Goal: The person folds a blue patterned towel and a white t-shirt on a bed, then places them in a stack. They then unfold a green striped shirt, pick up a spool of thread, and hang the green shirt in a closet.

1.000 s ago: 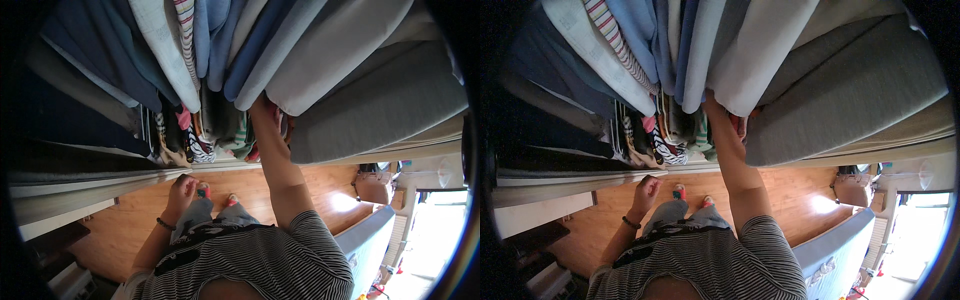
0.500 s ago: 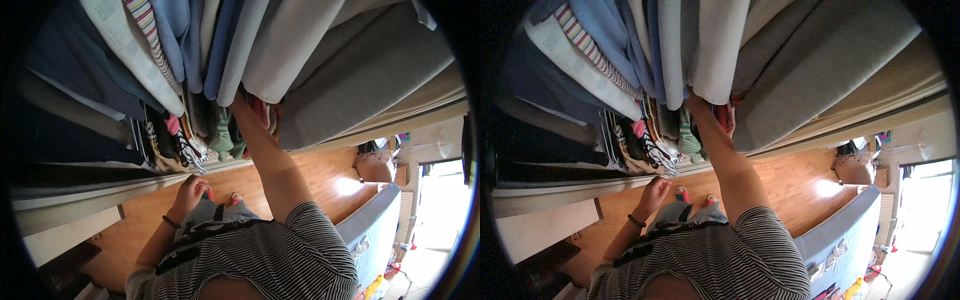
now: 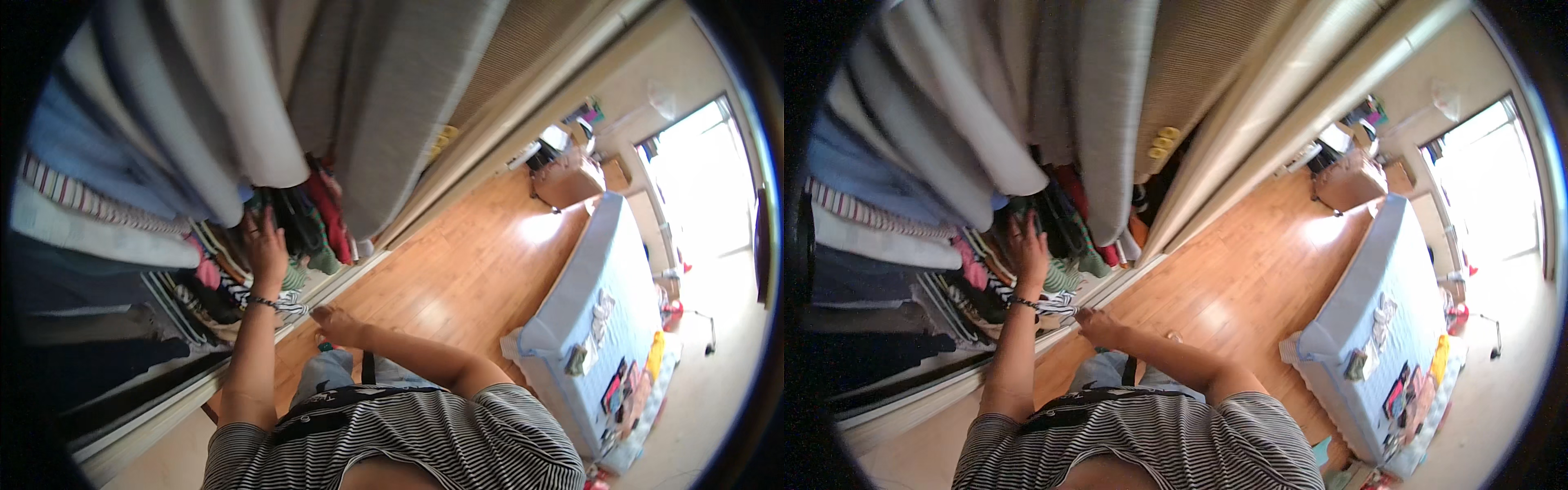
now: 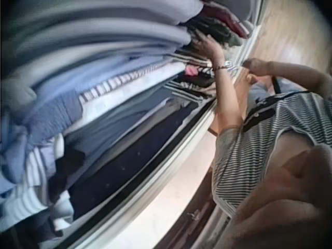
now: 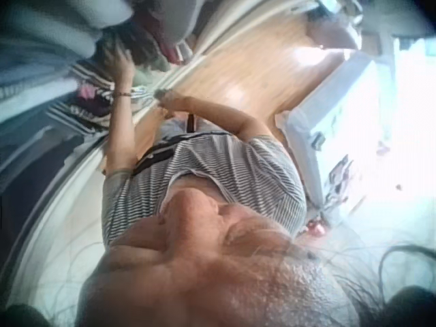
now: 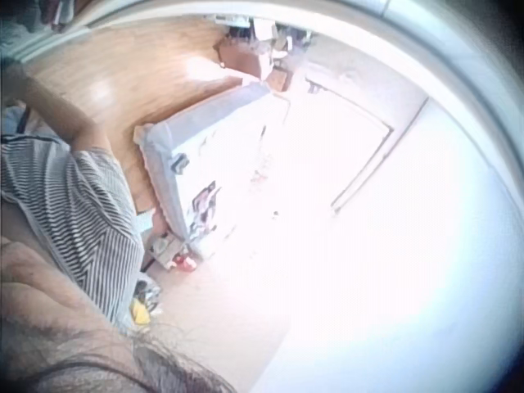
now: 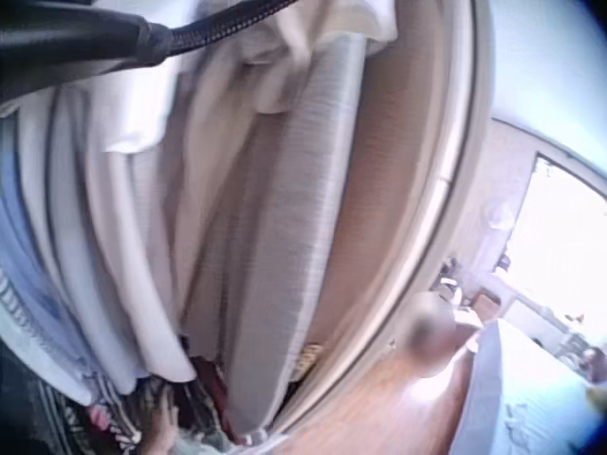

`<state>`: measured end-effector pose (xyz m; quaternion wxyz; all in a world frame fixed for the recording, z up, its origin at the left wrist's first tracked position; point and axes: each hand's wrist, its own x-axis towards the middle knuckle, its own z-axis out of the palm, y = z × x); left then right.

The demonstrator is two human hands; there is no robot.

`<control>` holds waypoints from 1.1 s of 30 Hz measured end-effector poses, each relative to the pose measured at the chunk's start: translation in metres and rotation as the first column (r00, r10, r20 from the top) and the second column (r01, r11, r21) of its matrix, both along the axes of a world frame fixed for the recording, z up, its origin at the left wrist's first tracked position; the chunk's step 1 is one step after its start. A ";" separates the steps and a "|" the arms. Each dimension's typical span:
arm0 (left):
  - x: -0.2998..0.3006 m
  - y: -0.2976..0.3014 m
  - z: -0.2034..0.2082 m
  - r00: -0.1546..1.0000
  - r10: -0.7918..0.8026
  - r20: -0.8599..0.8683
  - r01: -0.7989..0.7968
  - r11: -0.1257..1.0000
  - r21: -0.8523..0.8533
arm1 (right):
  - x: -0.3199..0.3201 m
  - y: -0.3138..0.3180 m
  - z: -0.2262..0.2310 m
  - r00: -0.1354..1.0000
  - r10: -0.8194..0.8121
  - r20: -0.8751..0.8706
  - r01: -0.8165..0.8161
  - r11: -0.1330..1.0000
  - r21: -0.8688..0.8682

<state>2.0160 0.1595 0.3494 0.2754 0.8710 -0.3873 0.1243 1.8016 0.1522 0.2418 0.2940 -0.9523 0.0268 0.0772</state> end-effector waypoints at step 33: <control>-0.311 -0.034 -0.205 0.584 -0.375 -0.720 0.804 0.392 0.447 | -0.786 0.053 -0.079 -0.327 -0.743 -0.585 0.945 -0.269 -0.186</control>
